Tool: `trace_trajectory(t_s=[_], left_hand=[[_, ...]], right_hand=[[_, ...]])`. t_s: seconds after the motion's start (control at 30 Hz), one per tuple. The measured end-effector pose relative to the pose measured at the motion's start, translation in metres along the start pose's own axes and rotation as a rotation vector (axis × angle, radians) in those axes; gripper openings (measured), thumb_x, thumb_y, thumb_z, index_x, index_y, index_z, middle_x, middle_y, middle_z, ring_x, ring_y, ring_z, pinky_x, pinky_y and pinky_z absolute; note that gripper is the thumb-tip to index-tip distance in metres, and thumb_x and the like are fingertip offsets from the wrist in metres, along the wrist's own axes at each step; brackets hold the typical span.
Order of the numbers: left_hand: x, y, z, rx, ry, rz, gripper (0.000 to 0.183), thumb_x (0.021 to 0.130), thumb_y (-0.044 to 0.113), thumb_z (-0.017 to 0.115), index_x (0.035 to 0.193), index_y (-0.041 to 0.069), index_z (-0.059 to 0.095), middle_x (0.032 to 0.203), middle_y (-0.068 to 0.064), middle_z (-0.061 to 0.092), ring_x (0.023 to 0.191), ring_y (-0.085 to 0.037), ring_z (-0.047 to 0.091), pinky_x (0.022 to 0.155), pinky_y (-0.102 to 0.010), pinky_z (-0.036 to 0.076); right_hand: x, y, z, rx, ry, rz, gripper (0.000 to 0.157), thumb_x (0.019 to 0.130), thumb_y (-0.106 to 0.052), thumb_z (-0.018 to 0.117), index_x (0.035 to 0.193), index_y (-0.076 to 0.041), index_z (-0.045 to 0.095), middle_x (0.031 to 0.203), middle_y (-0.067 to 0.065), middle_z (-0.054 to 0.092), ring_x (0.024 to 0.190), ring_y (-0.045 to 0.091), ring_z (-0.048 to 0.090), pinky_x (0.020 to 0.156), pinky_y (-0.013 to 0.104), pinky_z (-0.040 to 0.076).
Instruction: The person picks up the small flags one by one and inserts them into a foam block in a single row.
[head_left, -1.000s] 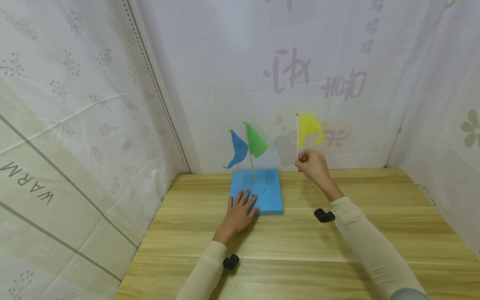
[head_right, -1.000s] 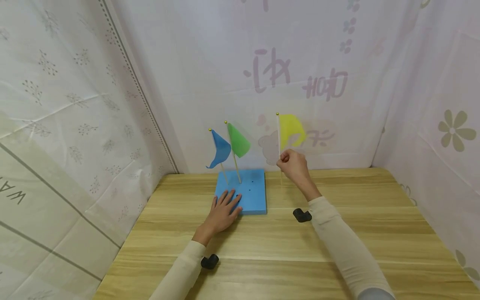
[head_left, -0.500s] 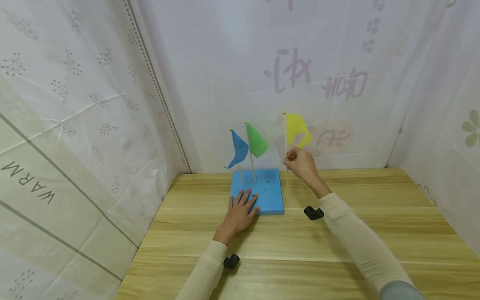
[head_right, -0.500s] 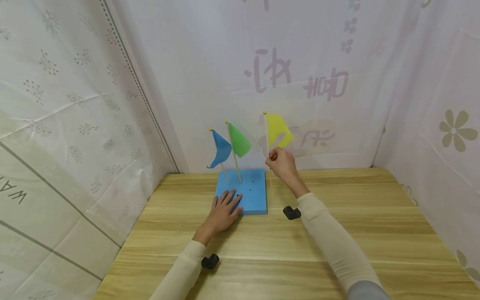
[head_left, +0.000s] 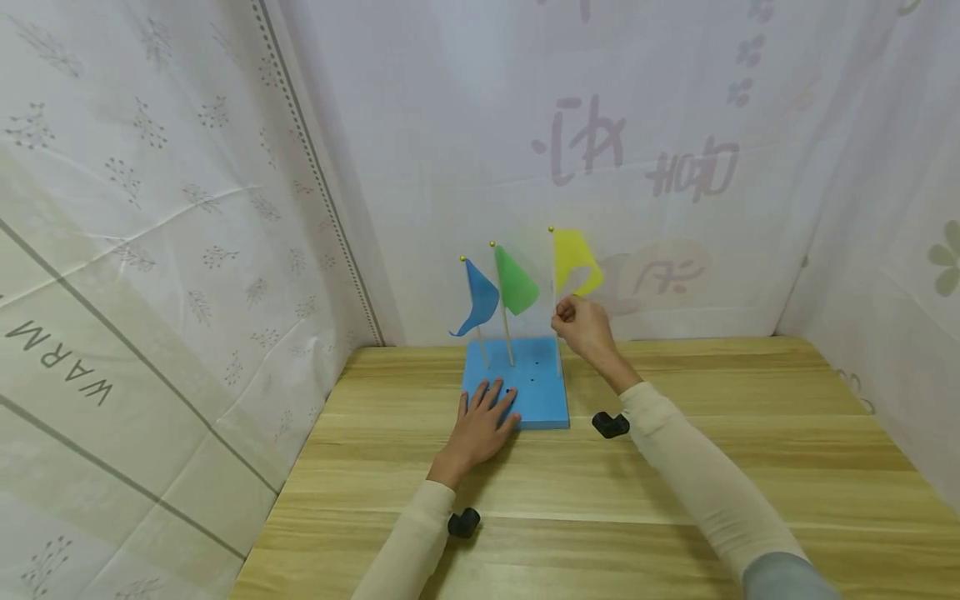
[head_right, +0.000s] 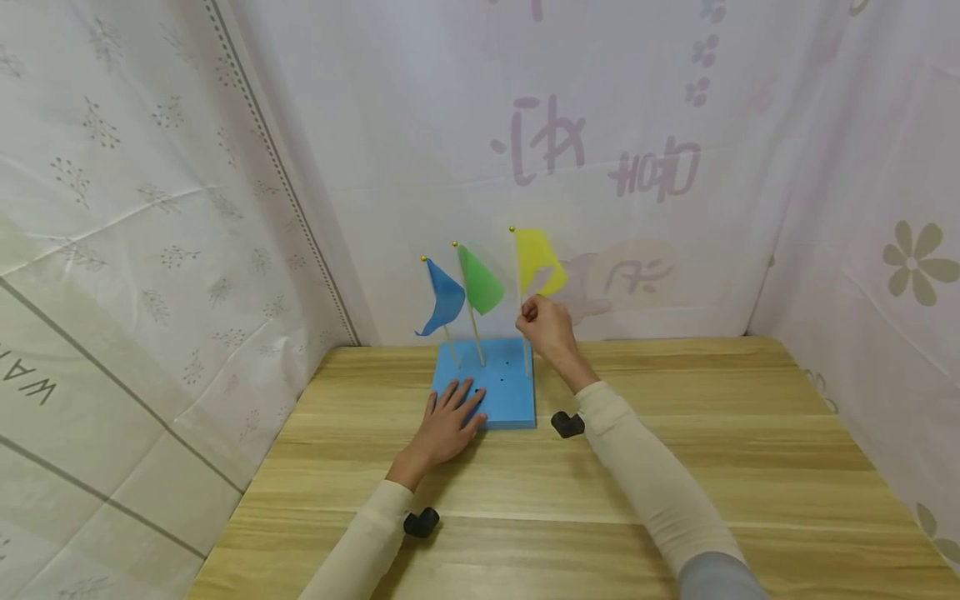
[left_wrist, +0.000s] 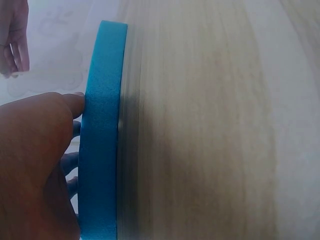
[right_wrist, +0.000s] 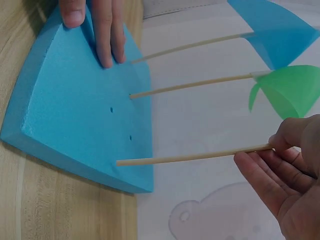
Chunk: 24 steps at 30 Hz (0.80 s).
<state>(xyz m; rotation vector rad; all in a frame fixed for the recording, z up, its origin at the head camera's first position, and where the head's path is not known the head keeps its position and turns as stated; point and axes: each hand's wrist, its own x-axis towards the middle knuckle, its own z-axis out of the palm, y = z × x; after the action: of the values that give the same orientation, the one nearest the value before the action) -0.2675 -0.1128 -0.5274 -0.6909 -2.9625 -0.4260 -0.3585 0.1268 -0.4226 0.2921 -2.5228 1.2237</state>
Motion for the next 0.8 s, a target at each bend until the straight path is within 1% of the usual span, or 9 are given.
trace_trajectory(t_s=[0.13,0.23,0.53,0.8], left_hand=[[0.0,0.0,0.0,-0.009,0.003,0.0,0.056,0.104,0.046,0.04,0.154,0.021,0.035,0.163,-0.009,0.025,0.151,-0.036,0.018,0.118,-0.066,0.013],[0.0,0.0,0.0,-0.006,0.004,-0.003,0.055,0.104,0.046,0.04,0.154,0.021,0.036,0.163,-0.009,0.025,0.151,-0.036,0.019,0.118,-0.066,0.013],[0.001,0.0,0.0,0.008,-0.001,-0.017,0.056,0.104,0.049,0.038,0.155,0.024,0.034,0.164,-0.006,0.023,0.152,-0.034,0.017,0.118,-0.066,0.012],[0.001,-0.001,0.0,0.016,-0.023,-0.023,0.057,0.104,0.051,0.037,0.155,0.026,0.032,0.164,-0.005,0.021,0.153,-0.034,0.015,0.119,-0.065,0.012]], right_hand=[[0.003,-0.001,0.007,-0.013,0.005,-0.009,0.007,0.089,-0.014,0.064,0.092,-0.008,0.065,0.088,0.008,0.071,0.079,0.021,0.069,0.07,0.035,0.057],[0.004,-0.002,0.012,-0.004,0.014,-0.03,0.007,0.09,-0.013,0.064,0.093,-0.006,0.064,0.09,0.01,0.071,0.082,0.023,0.07,0.073,0.037,0.057],[0.01,-0.006,0.027,0.02,0.03,-0.082,0.006,0.093,-0.012,0.064,0.094,-0.006,0.065,0.09,0.009,0.071,0.085,0.023,0.069,0.074,0.038,0.057],[0.009,-0.009,0.032,0.01,0.013,-0.089,0.009,0.095,-0.015,0.063,0.095,-0.007,0.065,0.091,0.008,0.07,0.085,0.022,0.068,0.071,0.037,0.056]])
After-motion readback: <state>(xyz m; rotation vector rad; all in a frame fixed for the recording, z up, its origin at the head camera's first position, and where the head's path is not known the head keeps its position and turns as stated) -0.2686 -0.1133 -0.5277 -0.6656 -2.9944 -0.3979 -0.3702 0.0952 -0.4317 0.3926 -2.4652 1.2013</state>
